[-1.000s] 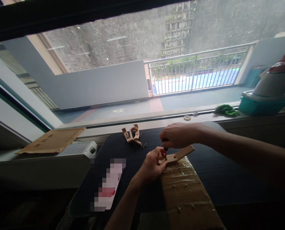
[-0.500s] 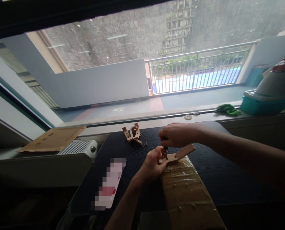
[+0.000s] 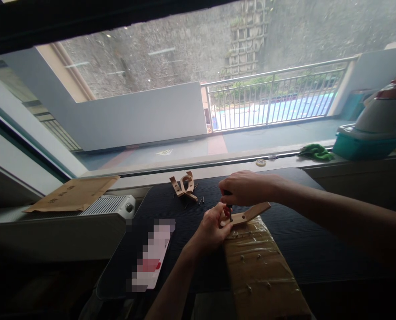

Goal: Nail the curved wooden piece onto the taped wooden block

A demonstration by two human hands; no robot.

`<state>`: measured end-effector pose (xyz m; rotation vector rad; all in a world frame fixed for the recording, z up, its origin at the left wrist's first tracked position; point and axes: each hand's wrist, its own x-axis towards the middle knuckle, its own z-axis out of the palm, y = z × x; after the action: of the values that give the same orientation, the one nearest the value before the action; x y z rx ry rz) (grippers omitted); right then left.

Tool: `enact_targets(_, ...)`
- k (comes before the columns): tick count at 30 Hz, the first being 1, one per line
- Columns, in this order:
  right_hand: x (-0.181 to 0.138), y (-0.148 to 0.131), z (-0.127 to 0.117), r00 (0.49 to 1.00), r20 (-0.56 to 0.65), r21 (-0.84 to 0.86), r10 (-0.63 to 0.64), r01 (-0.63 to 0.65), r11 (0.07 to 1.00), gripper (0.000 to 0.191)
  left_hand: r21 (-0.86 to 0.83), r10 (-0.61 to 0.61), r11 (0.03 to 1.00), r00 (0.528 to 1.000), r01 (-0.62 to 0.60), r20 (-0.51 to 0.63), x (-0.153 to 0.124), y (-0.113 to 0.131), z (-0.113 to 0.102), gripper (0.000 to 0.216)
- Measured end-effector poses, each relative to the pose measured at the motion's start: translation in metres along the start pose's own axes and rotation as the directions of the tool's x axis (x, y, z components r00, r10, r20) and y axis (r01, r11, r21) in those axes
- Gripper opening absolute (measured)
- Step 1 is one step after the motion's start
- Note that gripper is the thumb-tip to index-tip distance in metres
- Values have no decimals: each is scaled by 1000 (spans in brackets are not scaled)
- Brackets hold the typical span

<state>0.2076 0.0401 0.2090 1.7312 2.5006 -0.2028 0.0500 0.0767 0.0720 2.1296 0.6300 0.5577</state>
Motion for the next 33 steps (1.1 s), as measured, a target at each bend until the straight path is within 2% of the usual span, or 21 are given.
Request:
enact_targets(8, -8, -2, -10, 996, -8, 61, -86, 86, 994, 16, -19, -23, 1000, 1000, 23, -19, 0, 2, -1, 22)
enact_targets(13, -6, 0, -7, 997, -5, 88, -71, 72, 994, 15, -63, -54, 997, 998, 52, -24, -1, 5, -2, 25)
enact_targets(18, -7, 4, -1, 999, -6, 113, -47, 47, 992, 16, -30, -49, 998, 999, 50, 15, 0, 2, -1, 21)
enact_targets(23, -12, 1, -2, 999, -20, 67, -38, 39, 997, 21, -36, -51, 998, 999, 52, 9, 0, 1, 0, 21)
enact_targets(28, -12, -4, -9, 997, 16, 108, -75, 72, 991, 16, -38, -62, 997, 998, 63, 26, 0, 1, -1, 21)
enact_targets(33, -11, -6, -4, 997, 25, 104, -70, 68, 992, 20, -36, -49, 998, 999, 50, 13, 0, -2, 1, 23)
